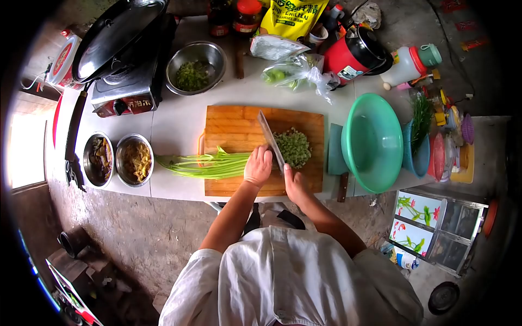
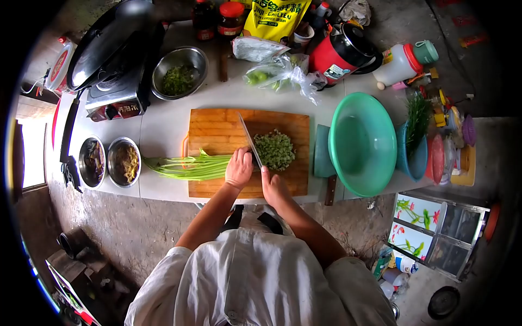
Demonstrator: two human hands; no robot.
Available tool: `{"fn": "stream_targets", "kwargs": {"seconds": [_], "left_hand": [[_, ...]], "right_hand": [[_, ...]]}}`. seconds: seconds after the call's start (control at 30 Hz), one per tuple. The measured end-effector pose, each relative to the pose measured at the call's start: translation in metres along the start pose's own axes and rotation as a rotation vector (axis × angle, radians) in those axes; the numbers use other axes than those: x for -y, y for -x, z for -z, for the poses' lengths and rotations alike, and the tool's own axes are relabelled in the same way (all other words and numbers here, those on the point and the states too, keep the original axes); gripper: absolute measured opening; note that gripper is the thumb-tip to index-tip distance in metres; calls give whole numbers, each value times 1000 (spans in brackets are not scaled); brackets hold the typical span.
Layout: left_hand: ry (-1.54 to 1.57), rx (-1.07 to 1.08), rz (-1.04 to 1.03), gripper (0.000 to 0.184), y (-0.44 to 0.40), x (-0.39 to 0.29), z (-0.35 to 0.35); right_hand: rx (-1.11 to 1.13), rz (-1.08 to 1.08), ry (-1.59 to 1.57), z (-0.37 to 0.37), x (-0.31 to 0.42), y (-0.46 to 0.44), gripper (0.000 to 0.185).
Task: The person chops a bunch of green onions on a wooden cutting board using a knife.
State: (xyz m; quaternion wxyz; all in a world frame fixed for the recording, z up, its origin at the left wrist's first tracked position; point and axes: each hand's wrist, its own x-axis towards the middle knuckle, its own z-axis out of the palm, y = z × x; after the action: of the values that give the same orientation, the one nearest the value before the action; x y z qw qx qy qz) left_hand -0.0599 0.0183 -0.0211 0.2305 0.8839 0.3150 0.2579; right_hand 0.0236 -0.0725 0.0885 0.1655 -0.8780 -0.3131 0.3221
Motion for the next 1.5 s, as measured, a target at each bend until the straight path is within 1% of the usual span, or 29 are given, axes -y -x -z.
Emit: {"fn": "stream_targets", "kwargs": {"seconds": [0.03,0.07,0.2,0.27,0.37,0.4,0.47,0.57,0.6,0.67,0.7,0.77,0.9,0.97,1.0,1.03,1.1,1.17,1.23,1.3,1.43,1.5], "left_hand": [[-18,17,0,19,0,0,0],[-15,21,0,19,1,0,-1],[-20,5,4,18,2,-1,-2],[-25,5,-5,18,1,2,-2],[-4,22,-2,17,1,2,-2],[-5,29,5,16,1,2,-2],[-7,24,4,16,0,-1,0],[4,16,10,16,0,1,6],[-86,30,-39,17,-1,0,15],[-213,39,-113,20,-4,-4,35],[-214,38,-112,20,-2,0,36],[-108,80,-126,22,1,8,32],[-80,70,-95,22,4,10,23],[-85,56,-105,22,4,9,24],[-84,57,-104,22,4,9,24],[-85,61,-98,22,4,10,23],[-85,66,-94,22,4,11,20],[-86,74,-96,23,6,14,17],[-84,65,-95,23,3,13,19],[-79,64,-92,24,6,13,19],[-74,70,-94,25,5,14,18],[-78,50,-99,24,2,13,18]], "right_hand": [[7,-4,17,5,3,5,71],[-49,66,18,-1,-9,7,71],[-14,72,92,8,2,18,70],[28,-22,147,2,10,11,71],[82,-75,121,-10,10,-5,72],[81,-76,119,-14,6,-6,72],[5,-101,62,-17,0,-7,76],[-32,-78,114,-17,1,-4,76],[-32,-73,110,-16,2,-2,76],[-2,-12,-54,-12,5,1,75],[-1,-10,-53,-10,5,1,75],[27,-11,11,-7,5,0,69],[11,-21,32,-4,-2,-1,66],[-28,6,-53,10,13,14,65],[-63,147,-13,7,9,16,66],[-64,146,-13,7,5,17,66],[14,43,97,10,4,19,67],[0,59,125,-1,-8,21,67],[-2,74,154,-5,-2,19,67],[-11,-45,119,-10,8,15,69],[1,-53,137,-21,9,-1,68],[-79,16,34,-18,3,-1,67]]}}
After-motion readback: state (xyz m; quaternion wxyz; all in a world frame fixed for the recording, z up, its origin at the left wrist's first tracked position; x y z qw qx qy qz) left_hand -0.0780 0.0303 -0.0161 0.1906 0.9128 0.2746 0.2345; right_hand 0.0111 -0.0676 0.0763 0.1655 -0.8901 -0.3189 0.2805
